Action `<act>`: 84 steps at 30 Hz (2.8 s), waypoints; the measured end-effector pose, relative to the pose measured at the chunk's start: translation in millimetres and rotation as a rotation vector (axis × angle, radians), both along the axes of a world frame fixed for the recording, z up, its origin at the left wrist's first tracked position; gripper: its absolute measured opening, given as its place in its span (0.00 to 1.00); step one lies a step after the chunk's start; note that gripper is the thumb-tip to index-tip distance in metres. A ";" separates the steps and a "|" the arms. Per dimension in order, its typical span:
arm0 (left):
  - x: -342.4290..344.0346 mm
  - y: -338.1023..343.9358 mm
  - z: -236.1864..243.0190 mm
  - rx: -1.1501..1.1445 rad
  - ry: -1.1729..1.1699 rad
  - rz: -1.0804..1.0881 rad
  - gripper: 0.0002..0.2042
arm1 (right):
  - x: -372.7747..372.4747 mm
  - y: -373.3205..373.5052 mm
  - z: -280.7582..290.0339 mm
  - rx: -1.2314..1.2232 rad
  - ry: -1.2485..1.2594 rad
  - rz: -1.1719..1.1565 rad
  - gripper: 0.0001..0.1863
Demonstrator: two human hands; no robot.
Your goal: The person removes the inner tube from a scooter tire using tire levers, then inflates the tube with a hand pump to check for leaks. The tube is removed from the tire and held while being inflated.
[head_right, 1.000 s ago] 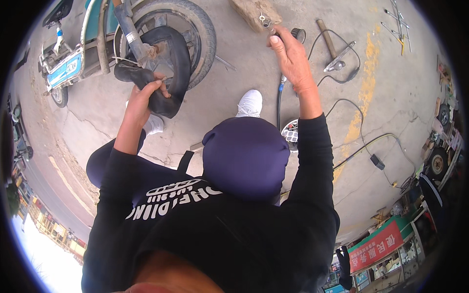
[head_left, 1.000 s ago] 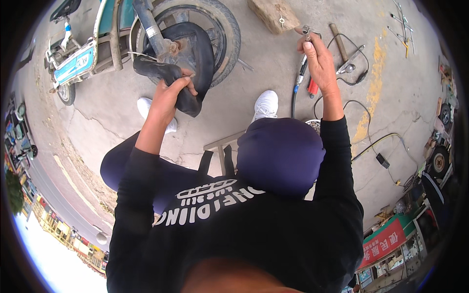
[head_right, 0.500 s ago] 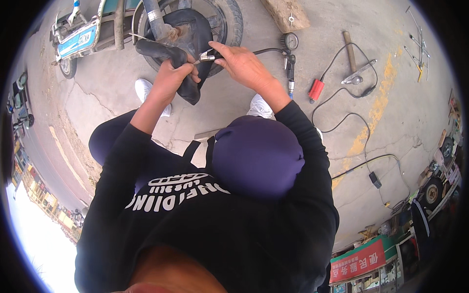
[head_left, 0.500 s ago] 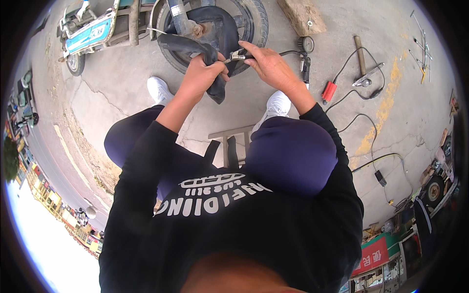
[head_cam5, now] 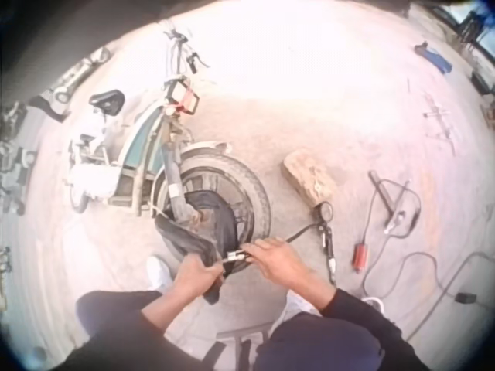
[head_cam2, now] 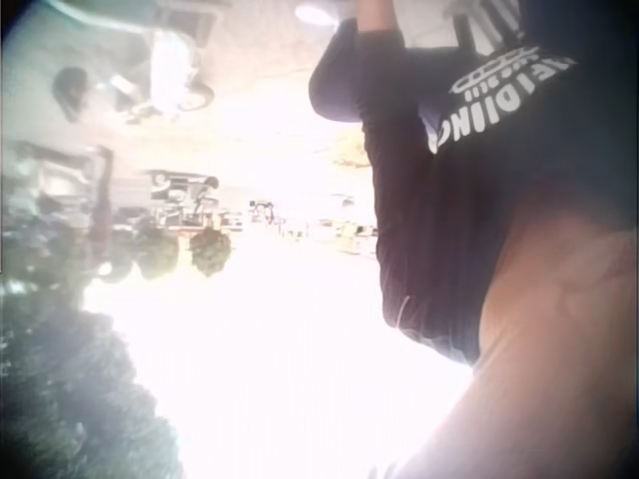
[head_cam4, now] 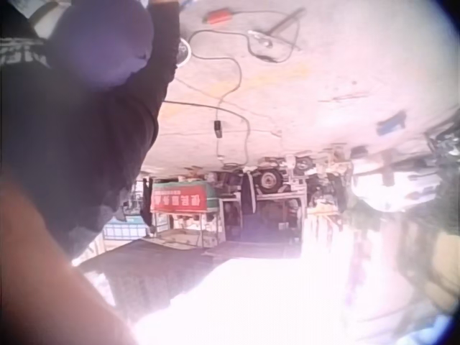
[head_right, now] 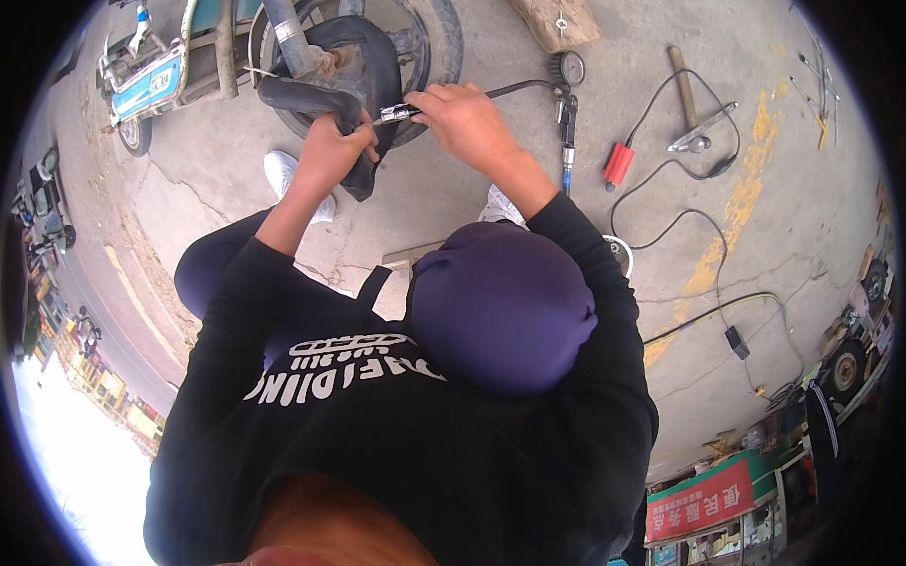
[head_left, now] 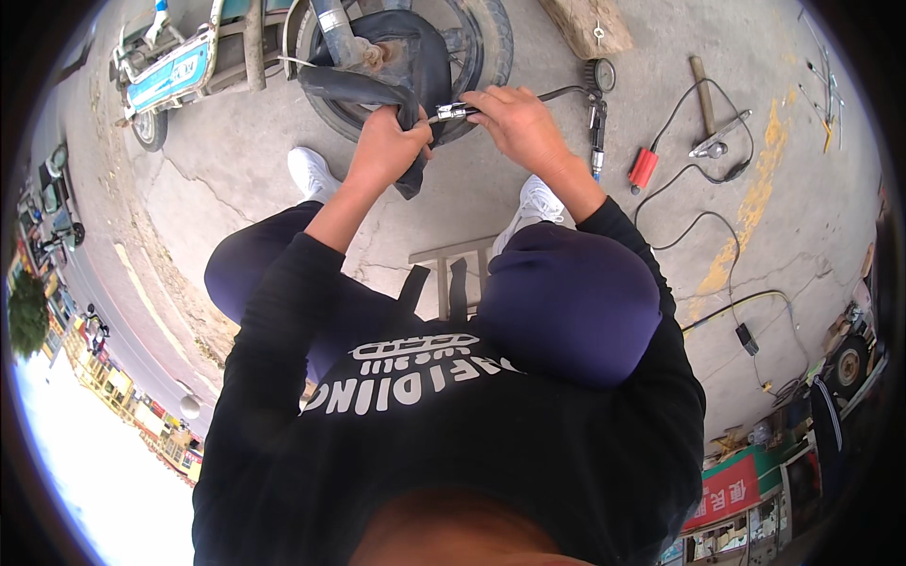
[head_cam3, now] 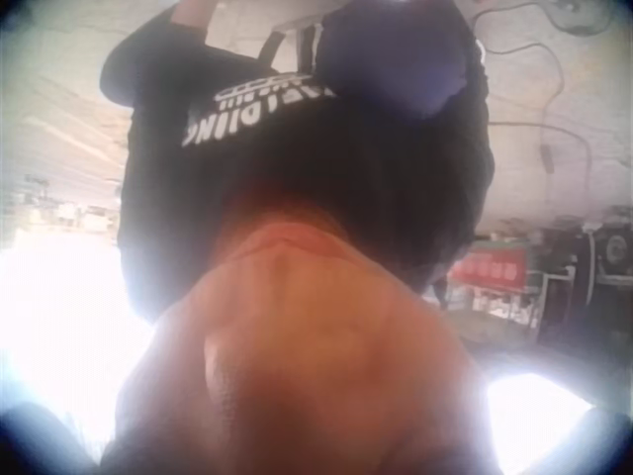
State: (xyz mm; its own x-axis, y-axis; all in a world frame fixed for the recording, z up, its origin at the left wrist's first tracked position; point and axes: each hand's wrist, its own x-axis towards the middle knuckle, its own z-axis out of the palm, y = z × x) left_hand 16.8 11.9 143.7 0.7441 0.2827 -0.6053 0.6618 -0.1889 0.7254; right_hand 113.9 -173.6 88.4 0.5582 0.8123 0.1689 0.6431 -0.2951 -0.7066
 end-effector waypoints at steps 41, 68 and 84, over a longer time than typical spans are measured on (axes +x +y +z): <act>-0.3 -21.8 -23.3 0.038 0.052 0.135 0.12 | 10.7 -131.7 -148.4 -0.330 0.330 -1.123 0.28; -26.2 -20.7 -31.7 -0.116 0.072 0.326 0.09 | 5.7 -127.3 -158.4 -0.745 0.073 -1.053 0.31; -110.0 -33.5 -78.1 -0.970 0.005 1.034 0.09 | -16.1 -116.3 -190.2 -0.555 0.226 -0.756 0.41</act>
